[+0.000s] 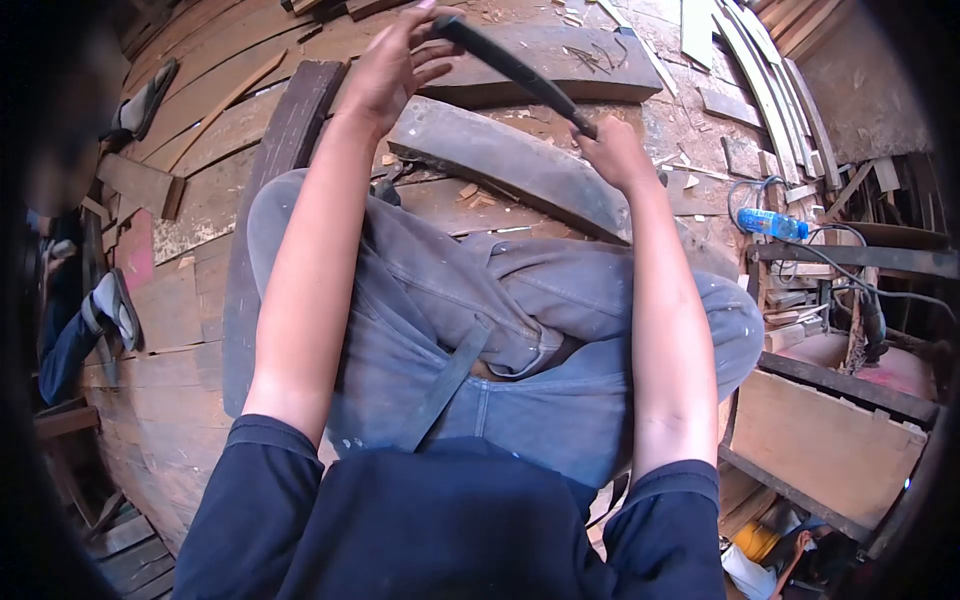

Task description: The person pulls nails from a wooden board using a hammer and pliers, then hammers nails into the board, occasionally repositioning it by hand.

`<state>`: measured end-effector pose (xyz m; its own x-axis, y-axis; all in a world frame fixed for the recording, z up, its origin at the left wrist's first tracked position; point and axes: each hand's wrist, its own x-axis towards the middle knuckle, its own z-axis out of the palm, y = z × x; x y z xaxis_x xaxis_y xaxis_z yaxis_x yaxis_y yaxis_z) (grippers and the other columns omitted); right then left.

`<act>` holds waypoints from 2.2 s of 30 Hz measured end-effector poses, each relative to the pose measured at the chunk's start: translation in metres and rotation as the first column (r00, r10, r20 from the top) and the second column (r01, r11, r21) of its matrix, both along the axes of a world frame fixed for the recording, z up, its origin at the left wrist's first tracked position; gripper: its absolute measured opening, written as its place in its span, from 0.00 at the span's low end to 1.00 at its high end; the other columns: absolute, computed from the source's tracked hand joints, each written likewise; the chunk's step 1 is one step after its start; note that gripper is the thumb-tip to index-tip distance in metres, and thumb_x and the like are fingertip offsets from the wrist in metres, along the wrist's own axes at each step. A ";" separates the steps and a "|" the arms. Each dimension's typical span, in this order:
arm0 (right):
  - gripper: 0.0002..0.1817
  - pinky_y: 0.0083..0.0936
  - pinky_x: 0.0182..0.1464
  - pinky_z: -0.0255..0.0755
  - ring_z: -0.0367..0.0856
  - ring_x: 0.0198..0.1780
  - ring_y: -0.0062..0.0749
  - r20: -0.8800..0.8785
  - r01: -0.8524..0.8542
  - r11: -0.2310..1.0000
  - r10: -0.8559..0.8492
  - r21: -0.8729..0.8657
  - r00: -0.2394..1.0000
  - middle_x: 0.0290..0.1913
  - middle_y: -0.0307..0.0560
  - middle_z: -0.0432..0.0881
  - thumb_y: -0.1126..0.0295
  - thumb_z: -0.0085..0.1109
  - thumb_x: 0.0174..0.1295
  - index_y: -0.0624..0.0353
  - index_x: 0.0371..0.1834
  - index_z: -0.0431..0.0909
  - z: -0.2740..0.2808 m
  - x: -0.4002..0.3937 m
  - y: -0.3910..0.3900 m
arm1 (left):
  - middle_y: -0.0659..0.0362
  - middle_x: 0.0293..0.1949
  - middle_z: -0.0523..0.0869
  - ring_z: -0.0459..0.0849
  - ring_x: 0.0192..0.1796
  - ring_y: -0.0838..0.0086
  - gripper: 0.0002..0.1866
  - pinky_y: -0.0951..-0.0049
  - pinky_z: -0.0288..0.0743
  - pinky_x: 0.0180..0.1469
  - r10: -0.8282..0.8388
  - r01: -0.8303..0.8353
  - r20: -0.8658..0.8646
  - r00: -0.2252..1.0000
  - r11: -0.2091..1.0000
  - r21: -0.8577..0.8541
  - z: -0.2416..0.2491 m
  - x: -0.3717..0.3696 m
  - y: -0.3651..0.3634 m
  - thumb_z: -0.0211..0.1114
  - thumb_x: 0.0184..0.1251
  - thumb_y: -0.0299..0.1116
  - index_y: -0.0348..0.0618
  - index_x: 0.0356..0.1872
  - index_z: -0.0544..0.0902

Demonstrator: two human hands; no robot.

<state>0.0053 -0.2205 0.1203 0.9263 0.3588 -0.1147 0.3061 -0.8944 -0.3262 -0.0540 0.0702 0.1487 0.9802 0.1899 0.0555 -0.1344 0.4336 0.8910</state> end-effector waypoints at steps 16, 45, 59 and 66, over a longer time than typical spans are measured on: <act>0.12 0.45 0.36 0.77 0.84 0.29 0.51 0.193 -0.364 0.929 0.369 -0.063 0.909 0.23 0.55 0.84 0.64 0.61 0.62 0.57 0.24 0.87 -0.071 -0.011 0.027 | 0.55 0.20 0.83 0.87 0.28 0.59 0.18 0.62 0.80 0.31 -0.083 0.343 -0.380 0.921 -0.288 0.894 0.025 -0.088 -0.028 0.69 0.64 0.45 0.40 0.36 0.77; 0.18 0.33 0.42 0.72 0.80 0.28 0.39 -0.123 -0.819 0.525 0.820 -0.230 0.560 0.18 0.44 0.77 0.67 0.60 0.64 0.59 0.15 0.76 -0.033 0.035 0.054 | 0.39 0.65 0.75 0.76 0.68 0.58 0.38 0.66 0.65 0.70 -0.369 0.376 -0.592 0.716 0.919 -0.118 -0.018 -0.148 -0.075 0.64 0.67 0.24 0.31 0.76 0.58; 0.05 0.38 0.50 0.76 0.82 0.43 0.41 0.030 -0.642 0.750 0.654 -0.158 0.756 0.40 0.50 0.80 0.76 0.67 0.56 0.62 0.30 0.78 0.005 -0.048 0.034 | 0.39 0.70 0.68 0.67 0.74 0.59 0.45 0.69 0.57 0.74 -0.537 0.444 -0.466 0.703 0.844 -0.302 0.003 -0.214 -0.102 0.62 0.70 0.24 0.30 0.80 0.42; 0.28 0.41 0.50 0.83 0.84 0.48 0.43 -0.861 0.829 0.238 0.076 0.506 0.504 0.53 0.58 0.78 0.57 0.47 0.77 0.62 0.73 0.62 0.016 -0.094 0.021 | 0.26 0.74 0.55 0.57 0.79 0.42 0.46 0.59 0.56 0.77 -0.369 0.417 -0.303 0.879 0.902 0.110 -0.015 -0.183 -0.124 0.61 0.69 0.25 0.21 0.77 0.39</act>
